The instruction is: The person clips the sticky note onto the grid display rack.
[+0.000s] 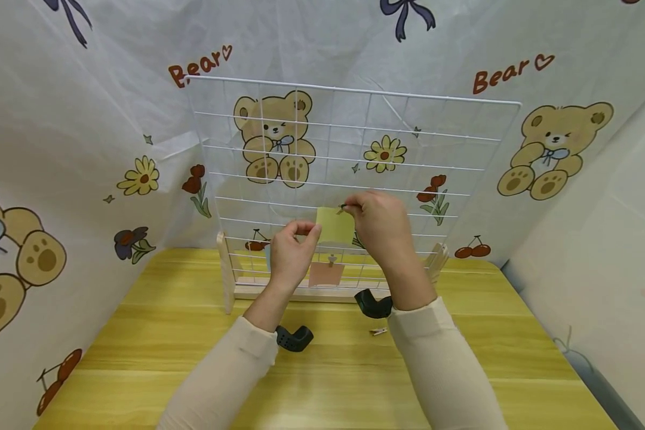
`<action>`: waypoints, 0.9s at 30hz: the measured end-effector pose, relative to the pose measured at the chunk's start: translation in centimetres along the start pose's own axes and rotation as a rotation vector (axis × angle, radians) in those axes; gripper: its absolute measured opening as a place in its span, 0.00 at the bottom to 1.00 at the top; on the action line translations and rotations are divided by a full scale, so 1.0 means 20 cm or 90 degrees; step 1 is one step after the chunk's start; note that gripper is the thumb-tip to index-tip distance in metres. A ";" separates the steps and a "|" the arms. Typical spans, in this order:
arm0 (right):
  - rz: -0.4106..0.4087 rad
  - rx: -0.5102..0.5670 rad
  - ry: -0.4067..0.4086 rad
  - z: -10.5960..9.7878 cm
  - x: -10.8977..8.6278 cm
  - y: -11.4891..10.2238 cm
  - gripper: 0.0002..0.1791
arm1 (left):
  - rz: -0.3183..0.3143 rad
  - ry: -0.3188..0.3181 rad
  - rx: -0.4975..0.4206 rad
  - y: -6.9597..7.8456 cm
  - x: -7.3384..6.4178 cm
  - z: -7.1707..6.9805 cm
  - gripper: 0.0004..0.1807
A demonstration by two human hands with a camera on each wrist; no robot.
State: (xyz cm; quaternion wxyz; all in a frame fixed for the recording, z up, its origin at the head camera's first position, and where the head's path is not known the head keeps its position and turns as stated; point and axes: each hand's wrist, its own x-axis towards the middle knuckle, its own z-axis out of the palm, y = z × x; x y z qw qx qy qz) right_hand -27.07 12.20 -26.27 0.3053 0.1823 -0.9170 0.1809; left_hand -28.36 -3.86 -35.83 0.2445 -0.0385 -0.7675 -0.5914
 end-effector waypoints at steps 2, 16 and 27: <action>0.003 -0.002 -0.009 0.00 0.01 0.00 0.06 | 0.000 0.000 0.002 0.00 0.00 0.00 0.10; 0.014 -0.033 -0.061 -0.02 0.04 -0.03 0.08 | -0.009 -0.005 0.006 0.00 0.00 0.00 0.12; 0.021 -0.050 -0.081 -0.02 0.05 -0.05 0.08 | -0.001 -0.010 0.017 0.00 0.00 0.00 0.12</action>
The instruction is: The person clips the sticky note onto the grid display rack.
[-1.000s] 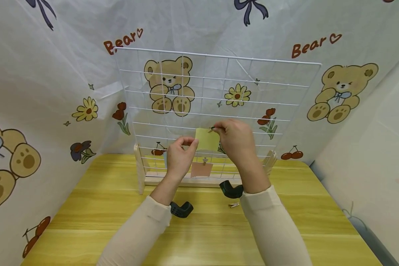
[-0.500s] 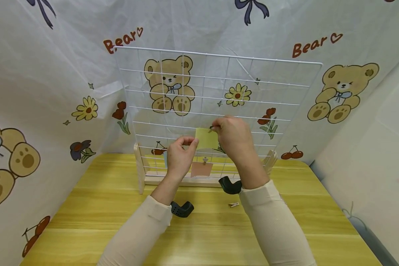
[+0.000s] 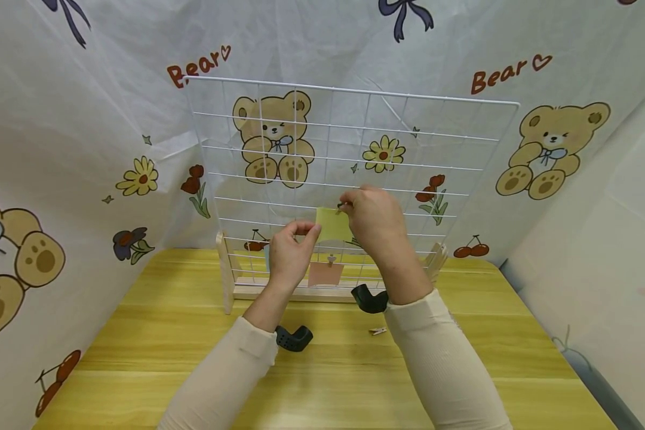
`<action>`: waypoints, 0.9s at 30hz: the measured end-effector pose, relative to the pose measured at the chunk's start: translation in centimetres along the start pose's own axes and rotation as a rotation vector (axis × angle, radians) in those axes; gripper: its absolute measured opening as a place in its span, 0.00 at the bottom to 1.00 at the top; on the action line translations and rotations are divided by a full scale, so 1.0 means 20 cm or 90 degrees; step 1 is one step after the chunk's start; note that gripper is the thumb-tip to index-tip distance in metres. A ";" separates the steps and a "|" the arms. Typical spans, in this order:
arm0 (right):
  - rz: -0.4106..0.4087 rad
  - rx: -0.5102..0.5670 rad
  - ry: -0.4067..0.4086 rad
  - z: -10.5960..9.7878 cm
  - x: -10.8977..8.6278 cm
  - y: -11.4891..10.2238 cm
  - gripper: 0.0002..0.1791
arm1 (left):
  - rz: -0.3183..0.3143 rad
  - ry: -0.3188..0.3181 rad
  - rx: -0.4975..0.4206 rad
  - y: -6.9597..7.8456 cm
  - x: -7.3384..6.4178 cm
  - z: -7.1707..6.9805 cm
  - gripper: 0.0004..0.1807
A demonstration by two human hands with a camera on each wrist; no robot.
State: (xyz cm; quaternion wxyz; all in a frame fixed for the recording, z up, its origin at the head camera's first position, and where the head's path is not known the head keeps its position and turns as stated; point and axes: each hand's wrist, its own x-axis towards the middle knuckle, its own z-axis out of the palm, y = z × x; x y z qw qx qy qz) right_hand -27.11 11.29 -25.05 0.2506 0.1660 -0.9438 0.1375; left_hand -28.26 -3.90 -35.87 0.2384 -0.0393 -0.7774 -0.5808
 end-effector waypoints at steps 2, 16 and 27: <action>0.000 -0.001 -0.001 0.00 0.00 0.00 0.09 | 0.000 0.001 0.002 0.00 0.00 0.00 0.12; 0.005 0.009 0.015 0.02 -0.01 0.00 0.10 | -0.003 0.000 0.004 -0.01 -0.01 -0.03 0.12; -0.001 0.036 0.070 0.04 -0.03 0.01 0.09 | 0.034 0.022 0.003 0.01 -0.01 -0.05 0.12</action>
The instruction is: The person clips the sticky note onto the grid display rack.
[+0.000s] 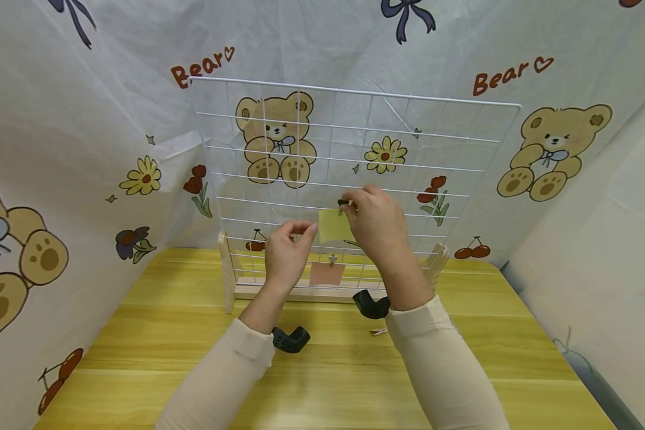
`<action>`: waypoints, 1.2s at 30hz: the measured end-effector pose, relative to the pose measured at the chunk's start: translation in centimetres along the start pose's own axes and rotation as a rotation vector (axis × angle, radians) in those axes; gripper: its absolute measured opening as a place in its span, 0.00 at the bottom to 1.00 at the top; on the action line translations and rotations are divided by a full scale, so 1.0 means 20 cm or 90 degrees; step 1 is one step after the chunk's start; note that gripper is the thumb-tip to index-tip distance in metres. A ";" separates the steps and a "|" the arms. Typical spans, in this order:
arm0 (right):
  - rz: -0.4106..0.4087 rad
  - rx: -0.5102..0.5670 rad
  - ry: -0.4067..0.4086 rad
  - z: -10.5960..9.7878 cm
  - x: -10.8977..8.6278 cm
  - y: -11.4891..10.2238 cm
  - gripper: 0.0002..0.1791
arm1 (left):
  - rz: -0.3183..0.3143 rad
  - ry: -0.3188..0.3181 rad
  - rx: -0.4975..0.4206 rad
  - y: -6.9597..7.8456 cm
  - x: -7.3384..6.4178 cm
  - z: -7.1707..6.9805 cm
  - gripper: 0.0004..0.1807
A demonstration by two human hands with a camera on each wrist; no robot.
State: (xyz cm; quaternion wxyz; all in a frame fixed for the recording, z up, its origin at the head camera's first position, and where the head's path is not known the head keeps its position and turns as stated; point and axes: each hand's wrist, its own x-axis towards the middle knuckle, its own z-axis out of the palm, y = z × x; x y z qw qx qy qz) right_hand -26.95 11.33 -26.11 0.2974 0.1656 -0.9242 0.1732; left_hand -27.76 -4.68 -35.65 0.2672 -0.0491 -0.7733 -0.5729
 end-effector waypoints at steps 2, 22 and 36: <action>0.006 0.005 0.000 0.00 -0.01 0.00 0.09 | 0.000 -0.001 0.000 0.00 0.00 0.00 0.12; 0.039 0.055 -0.010 0.01 -0.10 0.03 0.12 | -0.008 -0.015 -0.016 0.00 -0.03 -0.02 0.11; 0.069 0.050 -0.088 0.13 -0.21 0.10 0.11 | -0.003 -0.014 0.005 -0.02 -0.06 -0.03 0.09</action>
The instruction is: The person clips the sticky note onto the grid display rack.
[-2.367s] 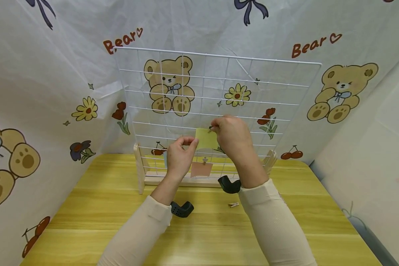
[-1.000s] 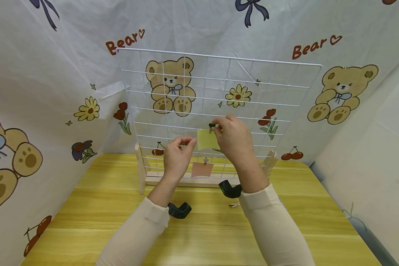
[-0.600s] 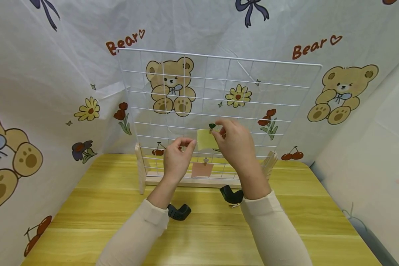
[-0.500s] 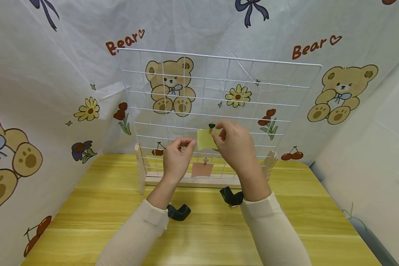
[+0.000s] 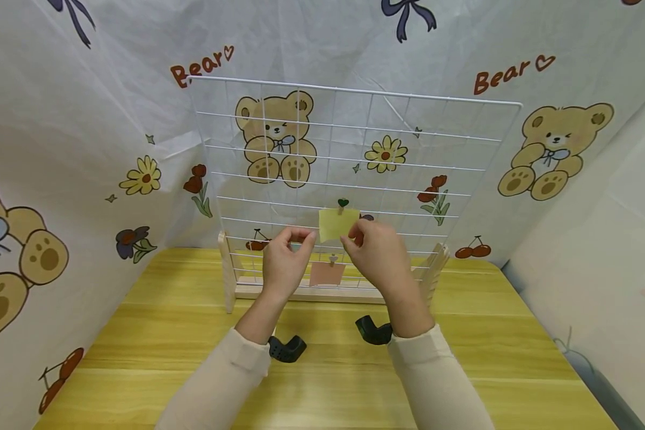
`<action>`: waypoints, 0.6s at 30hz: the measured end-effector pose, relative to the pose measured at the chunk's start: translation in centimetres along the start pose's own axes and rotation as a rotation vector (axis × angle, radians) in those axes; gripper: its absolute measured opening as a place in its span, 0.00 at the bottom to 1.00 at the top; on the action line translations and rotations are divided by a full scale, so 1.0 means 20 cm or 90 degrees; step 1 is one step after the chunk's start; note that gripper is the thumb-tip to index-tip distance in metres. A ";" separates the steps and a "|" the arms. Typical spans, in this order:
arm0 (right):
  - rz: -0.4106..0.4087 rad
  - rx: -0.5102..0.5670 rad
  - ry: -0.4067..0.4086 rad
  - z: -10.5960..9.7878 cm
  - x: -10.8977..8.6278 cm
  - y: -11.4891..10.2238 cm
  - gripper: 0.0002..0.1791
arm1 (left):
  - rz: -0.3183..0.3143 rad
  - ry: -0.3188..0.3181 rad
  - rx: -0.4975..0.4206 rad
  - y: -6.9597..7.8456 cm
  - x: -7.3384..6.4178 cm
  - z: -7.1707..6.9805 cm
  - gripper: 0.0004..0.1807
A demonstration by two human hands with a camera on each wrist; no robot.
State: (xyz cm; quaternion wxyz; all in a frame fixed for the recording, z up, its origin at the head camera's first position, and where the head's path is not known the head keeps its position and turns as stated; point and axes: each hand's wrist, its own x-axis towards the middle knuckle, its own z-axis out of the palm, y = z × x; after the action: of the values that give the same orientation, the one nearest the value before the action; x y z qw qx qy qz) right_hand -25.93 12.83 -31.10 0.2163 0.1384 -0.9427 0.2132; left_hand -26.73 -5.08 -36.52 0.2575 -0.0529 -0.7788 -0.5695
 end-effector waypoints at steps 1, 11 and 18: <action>0.000 0.000 -0.001 0.01 -0.01 0.01 0.11 | 0.003 0.000 0.002 0.00 0.00 0.00 0.09; 0.021 0.027 -0.017 0.13 -0.09 0.07 0.12 | 0.009 -0.002 0.020 -0.04 -0.04 -0.03 0.09; 0.057 0.046 -0.043 0.22 -0.16 0.10 0.12 | -0.009 -0.016 0.028 -0.09 -0.08 -0.04 0.09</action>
State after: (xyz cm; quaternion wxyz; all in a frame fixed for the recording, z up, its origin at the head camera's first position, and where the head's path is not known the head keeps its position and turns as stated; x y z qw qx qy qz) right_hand -25.33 13.16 -36.86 0.1696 0.1106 -0.9464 0.2515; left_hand -25.67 -6.12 -38.57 0.2445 -0.0490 -0.7946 -0.5536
